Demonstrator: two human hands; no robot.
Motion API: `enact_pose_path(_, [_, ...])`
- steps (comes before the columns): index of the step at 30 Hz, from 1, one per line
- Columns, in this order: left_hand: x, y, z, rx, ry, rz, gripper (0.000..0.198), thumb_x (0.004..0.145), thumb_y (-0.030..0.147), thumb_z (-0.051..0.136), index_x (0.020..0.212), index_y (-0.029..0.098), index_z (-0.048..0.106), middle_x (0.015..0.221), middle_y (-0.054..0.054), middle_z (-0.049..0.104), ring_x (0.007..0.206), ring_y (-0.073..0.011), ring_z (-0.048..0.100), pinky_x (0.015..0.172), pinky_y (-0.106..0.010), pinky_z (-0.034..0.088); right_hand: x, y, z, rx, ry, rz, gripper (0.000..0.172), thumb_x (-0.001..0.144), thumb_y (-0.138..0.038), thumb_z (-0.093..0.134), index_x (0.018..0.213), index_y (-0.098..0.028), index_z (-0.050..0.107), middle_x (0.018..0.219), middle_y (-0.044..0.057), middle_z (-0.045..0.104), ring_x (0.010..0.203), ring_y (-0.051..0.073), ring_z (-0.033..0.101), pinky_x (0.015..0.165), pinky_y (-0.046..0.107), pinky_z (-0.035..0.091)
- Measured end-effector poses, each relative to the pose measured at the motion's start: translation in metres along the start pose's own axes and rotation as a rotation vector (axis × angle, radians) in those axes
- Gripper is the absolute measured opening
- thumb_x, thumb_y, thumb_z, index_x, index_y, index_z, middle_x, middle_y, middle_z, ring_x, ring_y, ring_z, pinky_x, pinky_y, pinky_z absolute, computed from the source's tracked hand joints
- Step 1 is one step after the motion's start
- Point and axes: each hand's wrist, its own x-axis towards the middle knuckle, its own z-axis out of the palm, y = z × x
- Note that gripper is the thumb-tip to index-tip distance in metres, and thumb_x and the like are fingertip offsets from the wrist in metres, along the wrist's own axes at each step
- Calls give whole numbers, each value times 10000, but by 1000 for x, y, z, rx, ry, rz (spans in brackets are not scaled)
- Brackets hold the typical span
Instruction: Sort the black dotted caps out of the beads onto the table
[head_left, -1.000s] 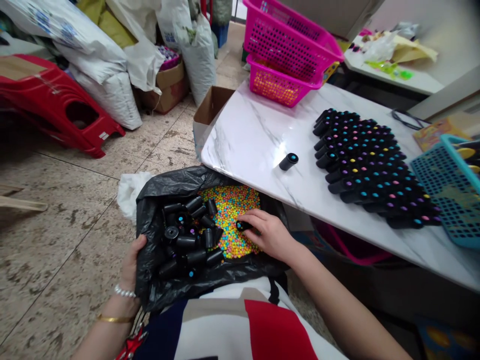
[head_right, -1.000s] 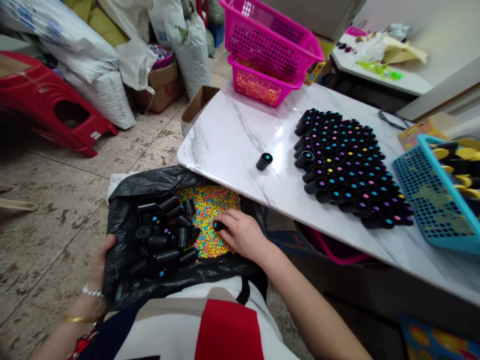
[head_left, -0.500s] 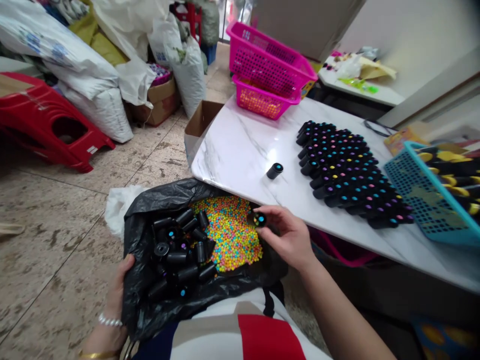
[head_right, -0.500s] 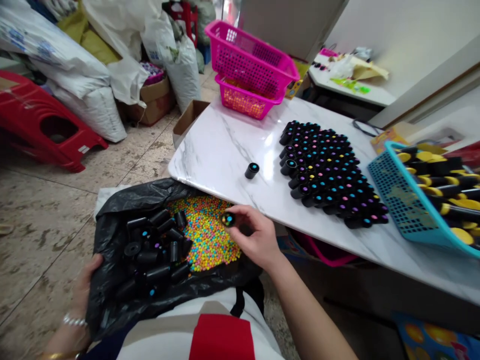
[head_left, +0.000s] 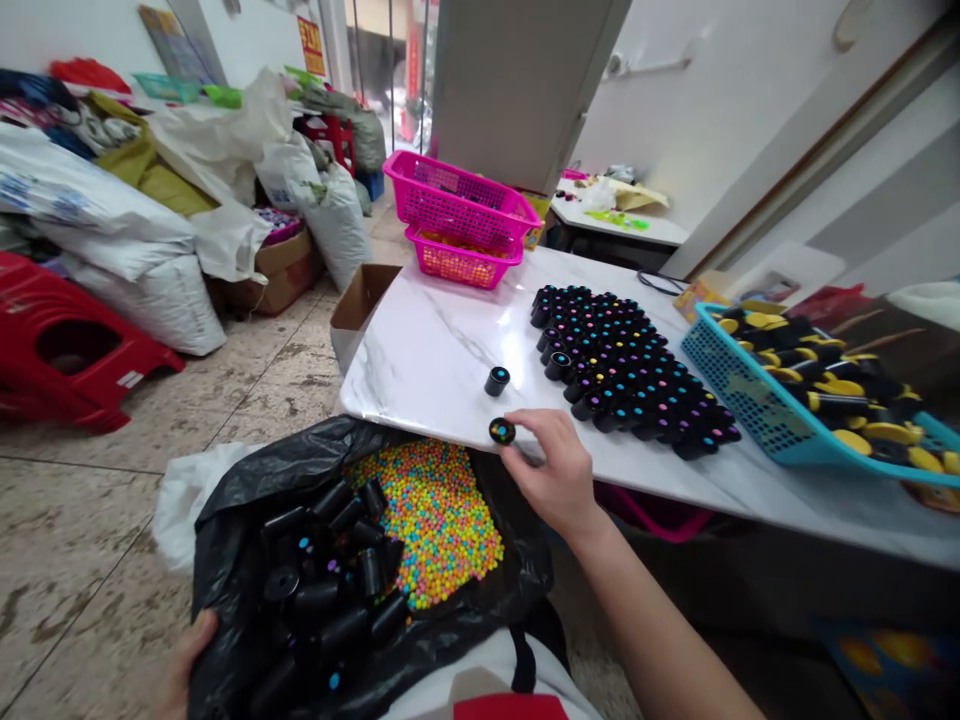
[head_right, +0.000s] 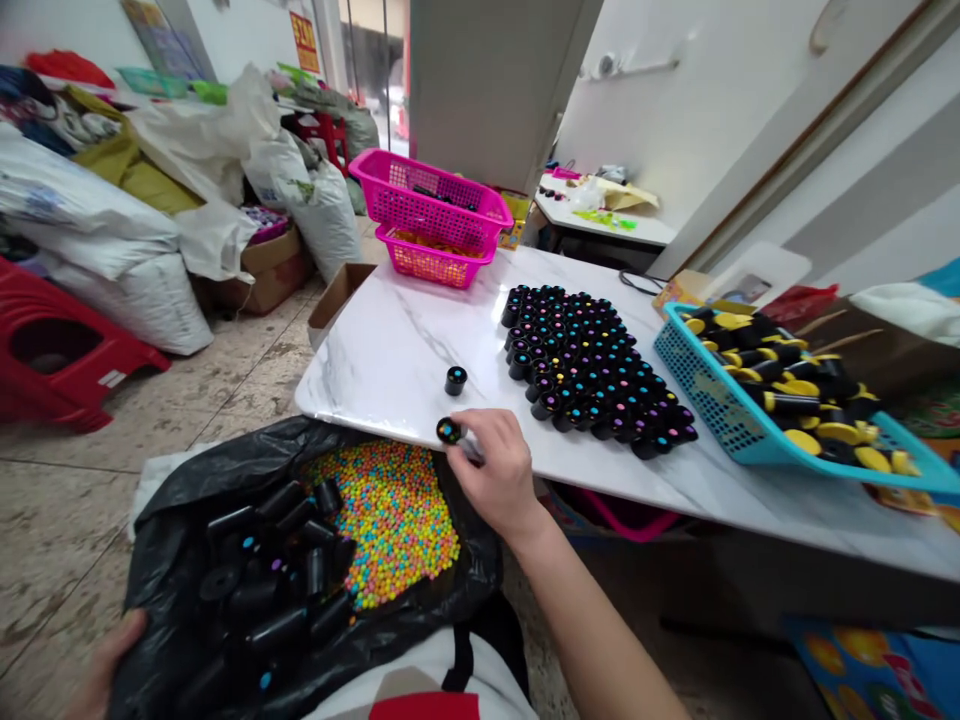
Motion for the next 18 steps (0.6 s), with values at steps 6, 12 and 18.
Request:
enact_pose_path(6, [0,-1,5,-81,13,61,732,564,416,779,1274,408,602,962,1,747,871,-401,692,684,-463,619,-11,-7,0,58,-168,-192,379,801,-84,628,1141,-250,635,1050,46,683,1013,236,583,898,434,490])
enact_pose_path(12, [-2,0,5,-67,-15,52,719,584,447,746,1280,475,568,1032,15,721,895,-410,669,709,-485,603,-6,-13,-4,229,-174,24,331,809,-124,634,1108,-264,629,1037,43,655,1012,215,603,898,409,511])
enact_pose_path(18, [-4,-1,7,-65,-27,54,743,553,465,753,1269,506,561,1051,5,703,874,-428,653,673,-487,594,-7,-10,-6,504,-131,385,269,797,-250,703,1057,-241,634,1029,39,680,973,203,646,889,381,534])
